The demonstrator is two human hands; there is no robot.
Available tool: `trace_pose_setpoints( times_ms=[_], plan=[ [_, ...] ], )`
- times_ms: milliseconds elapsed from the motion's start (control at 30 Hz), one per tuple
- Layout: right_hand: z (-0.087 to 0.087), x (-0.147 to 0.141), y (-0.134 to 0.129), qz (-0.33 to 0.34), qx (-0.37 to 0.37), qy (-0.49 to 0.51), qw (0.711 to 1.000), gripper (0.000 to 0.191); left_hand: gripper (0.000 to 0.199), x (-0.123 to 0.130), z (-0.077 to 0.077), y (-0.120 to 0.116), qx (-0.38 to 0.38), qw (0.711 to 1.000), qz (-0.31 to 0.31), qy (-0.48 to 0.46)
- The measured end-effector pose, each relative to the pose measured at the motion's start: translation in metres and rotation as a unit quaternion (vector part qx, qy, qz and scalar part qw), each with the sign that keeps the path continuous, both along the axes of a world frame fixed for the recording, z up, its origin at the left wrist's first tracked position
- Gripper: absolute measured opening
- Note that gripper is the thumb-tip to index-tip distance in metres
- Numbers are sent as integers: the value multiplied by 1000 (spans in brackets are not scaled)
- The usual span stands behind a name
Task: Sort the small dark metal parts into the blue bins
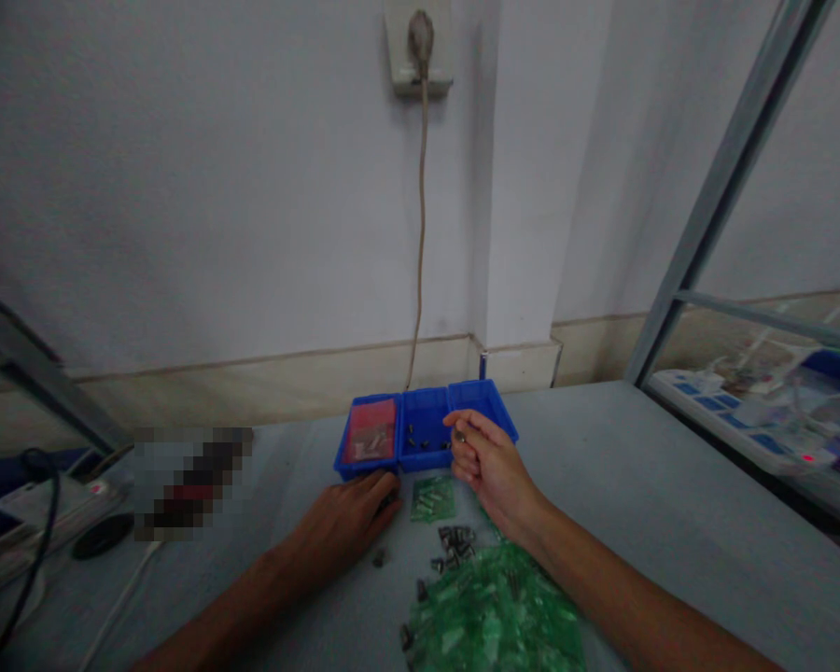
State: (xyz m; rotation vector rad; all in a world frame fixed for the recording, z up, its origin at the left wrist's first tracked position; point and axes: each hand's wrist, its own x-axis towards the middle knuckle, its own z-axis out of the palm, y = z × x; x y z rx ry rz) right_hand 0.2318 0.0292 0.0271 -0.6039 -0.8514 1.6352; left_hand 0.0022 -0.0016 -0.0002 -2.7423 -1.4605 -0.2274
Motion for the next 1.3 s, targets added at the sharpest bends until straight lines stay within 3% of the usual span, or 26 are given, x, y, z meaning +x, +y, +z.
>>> trace_pose_setpoints(
  times_ms=[300,667,1300],
  plan=[
    [0,2,1,-38,0,-21,999,20,13,0,2,-1,-1,1000,-4,4],
    [-2,1,-3,-67,76,-114,988,22,15,0,3,-2,-6,1000,0,0],
    [-1,1,0,-63,24,-77,995,22,15,0,2,-1,-6,1000,1,-5]
  ],
)
